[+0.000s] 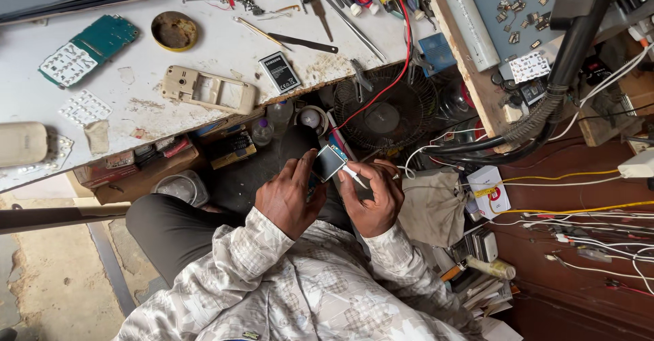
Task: The person disassembles a mobile phone, removes the battery and back cover, and then uses a soldering iron to work on the circuit board. They then reassemble the phone by placing the circuit board back into the casing.
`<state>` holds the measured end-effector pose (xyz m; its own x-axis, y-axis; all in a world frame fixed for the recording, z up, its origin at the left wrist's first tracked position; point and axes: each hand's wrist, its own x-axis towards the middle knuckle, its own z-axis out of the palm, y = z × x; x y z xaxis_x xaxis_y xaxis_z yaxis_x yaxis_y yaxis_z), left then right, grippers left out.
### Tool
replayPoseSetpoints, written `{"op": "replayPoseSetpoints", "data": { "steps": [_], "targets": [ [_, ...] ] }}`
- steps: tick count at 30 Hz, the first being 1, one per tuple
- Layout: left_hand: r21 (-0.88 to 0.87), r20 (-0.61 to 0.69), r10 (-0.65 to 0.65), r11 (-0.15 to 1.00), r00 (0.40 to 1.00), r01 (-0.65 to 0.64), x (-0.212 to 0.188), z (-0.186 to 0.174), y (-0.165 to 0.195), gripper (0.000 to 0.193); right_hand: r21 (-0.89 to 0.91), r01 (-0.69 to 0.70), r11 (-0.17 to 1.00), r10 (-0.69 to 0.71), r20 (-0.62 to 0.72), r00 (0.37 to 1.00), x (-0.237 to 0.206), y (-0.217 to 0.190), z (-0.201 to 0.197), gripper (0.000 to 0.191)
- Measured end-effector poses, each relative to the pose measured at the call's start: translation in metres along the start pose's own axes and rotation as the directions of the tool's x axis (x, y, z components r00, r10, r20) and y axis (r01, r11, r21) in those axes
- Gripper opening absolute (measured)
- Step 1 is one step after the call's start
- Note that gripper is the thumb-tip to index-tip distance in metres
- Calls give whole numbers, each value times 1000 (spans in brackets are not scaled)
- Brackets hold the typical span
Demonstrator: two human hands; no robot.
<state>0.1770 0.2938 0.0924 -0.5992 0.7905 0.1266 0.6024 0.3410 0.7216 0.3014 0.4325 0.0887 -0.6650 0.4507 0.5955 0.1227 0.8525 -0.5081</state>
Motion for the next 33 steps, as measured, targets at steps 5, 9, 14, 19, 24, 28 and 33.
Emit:
{"op": "replayPoseSetpoints", "data": {
  "steps": [5, 9, 14, 19, 24, 28, 33],
  "targets": [
    [-11, 89, -56, 998, 994, 57, 1, 12, 4, 65, -45, 62, 997, -64, -46, 997, -5, 14, 3, 21],
    [9, -25, -43, 999, 999, 44, 0, 15, 2, 67, -71, 58, 996, -63, -71, 995, -17, 23, 5, 18],
    [-279, -108, 13, 959, 994, -43, 1, 9, -8, 61, 13, -356, 934, 354, 80, 932, -61, 53, 11, 26],
    [-933, 219, 18, 297, 975, 204, 6, 17, -8, 68, -86, -569, 818, 560, 346, 753, -106, 121, 26, 33],
    [-973, 230, 136, 9, 964, 231, 6, 30, -12, 71, -514, -326, 793, 581, 480, 658, -134, 168, 24, 24],
    [-968, 244, 157, -21, 957, 250, 3, 30, -20, 68, -702, -190, 686, 662, 496, 562, -136, 184, 11, 22],
    [-984, 171, 164, 73, 971, 161, -4, 21, -22, 80, -762, -78, 643, 727, 576, 374, -126, 198, 7, 29]
  ]
}}
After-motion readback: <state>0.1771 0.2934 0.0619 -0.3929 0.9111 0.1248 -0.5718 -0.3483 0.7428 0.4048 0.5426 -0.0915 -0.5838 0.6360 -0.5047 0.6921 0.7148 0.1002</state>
